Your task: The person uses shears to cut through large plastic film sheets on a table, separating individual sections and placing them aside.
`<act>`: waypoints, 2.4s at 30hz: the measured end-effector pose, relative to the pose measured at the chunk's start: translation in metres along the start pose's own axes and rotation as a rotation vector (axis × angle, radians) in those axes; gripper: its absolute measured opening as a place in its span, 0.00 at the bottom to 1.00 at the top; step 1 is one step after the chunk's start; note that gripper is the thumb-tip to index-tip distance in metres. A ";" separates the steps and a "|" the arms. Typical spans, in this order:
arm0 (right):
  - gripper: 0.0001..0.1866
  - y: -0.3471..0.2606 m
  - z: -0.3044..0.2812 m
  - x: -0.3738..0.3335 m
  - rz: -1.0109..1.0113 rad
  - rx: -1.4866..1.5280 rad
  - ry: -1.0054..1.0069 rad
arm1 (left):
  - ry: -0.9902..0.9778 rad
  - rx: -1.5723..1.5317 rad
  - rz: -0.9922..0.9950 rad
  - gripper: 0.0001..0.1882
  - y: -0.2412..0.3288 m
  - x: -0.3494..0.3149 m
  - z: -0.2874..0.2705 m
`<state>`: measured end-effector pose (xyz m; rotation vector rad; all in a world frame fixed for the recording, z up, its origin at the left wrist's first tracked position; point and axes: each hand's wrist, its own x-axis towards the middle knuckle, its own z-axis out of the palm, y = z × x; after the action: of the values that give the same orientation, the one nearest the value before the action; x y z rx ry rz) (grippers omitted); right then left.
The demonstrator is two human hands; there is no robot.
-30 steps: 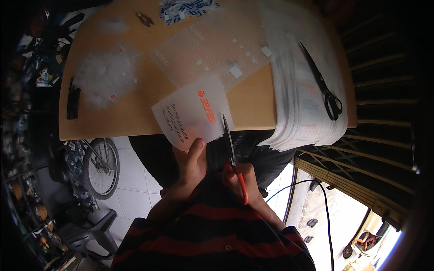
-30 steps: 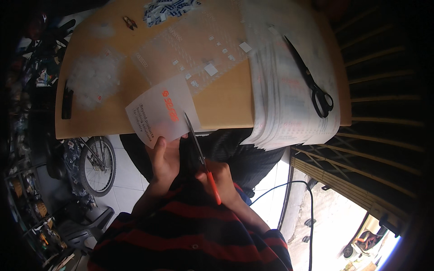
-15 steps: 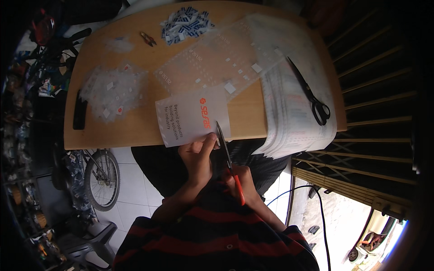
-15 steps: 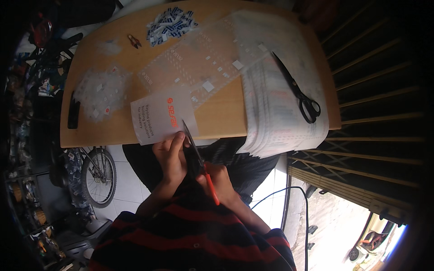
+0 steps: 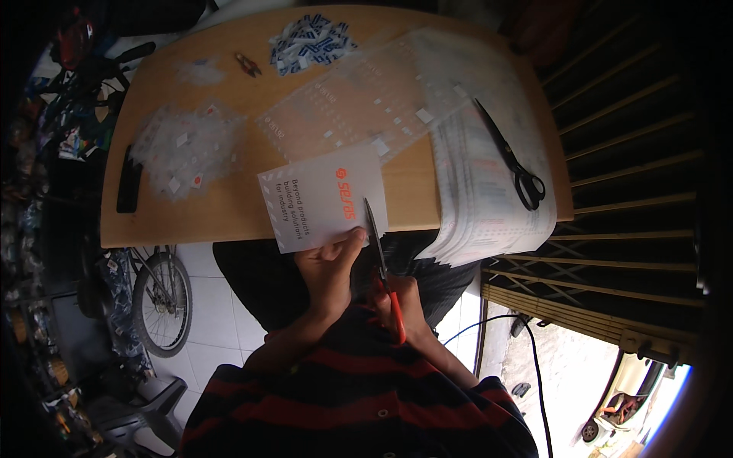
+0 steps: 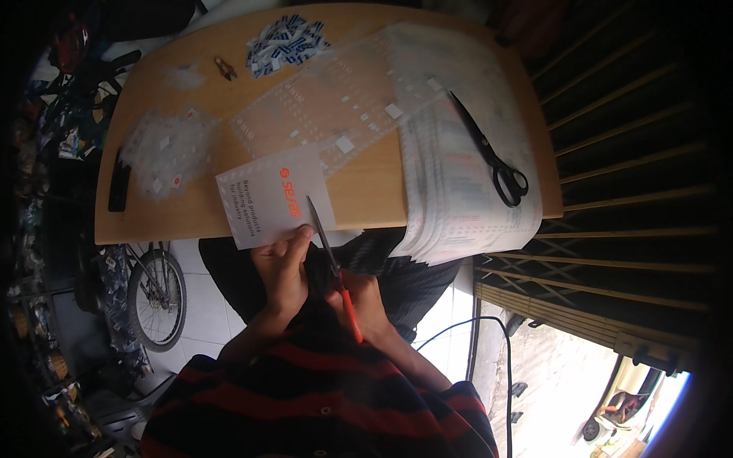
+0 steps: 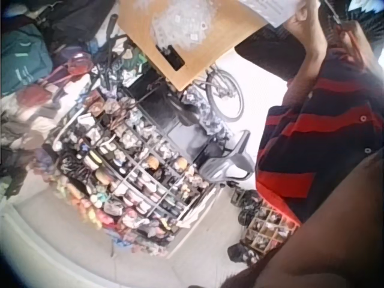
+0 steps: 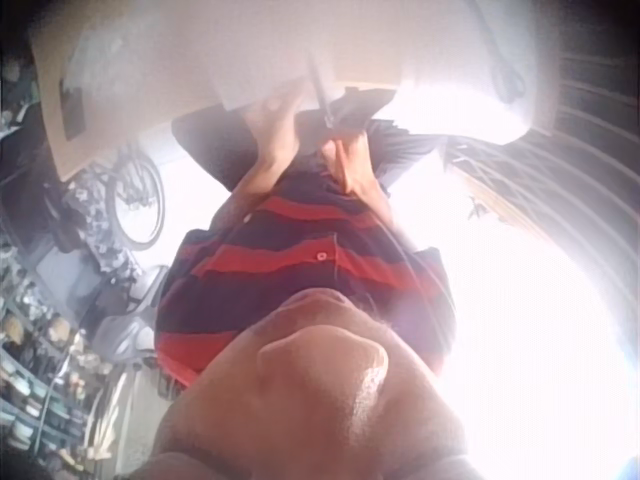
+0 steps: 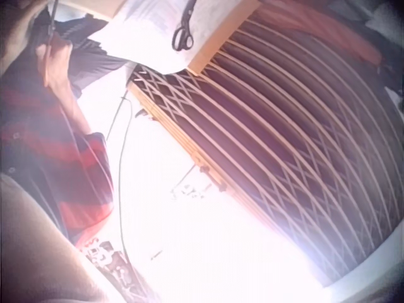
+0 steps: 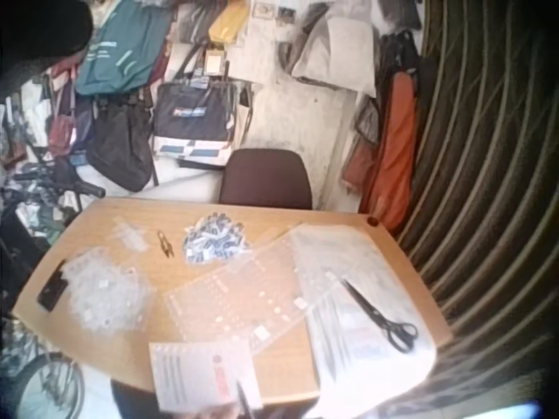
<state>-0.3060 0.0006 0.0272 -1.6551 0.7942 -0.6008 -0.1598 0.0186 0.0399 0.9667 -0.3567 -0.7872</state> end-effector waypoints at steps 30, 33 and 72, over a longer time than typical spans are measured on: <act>0.35 -0.049 -0.024 0.086 0.156 0.252 0.052 | -0.054 0.119 -0.102 0.11 0.004 0.002 -0.019; 0.37 -0.043 -0.030 0.091 0.179 0.227 0.051 | -0.075 0.376 -0.028 0.09 0.016 0.041 -0.081; 0.39 -0.019 -0.069 0.024 0.206 0.155 0.152 | -0.813 1.341 0.810 0.21 -0.034 0.057 -0.001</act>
<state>-0.3386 -0.0586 0.0605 -1.3779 0.9902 -0.6311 -0.1357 -0.0338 0.0071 1.4886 -2.0138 -0.0346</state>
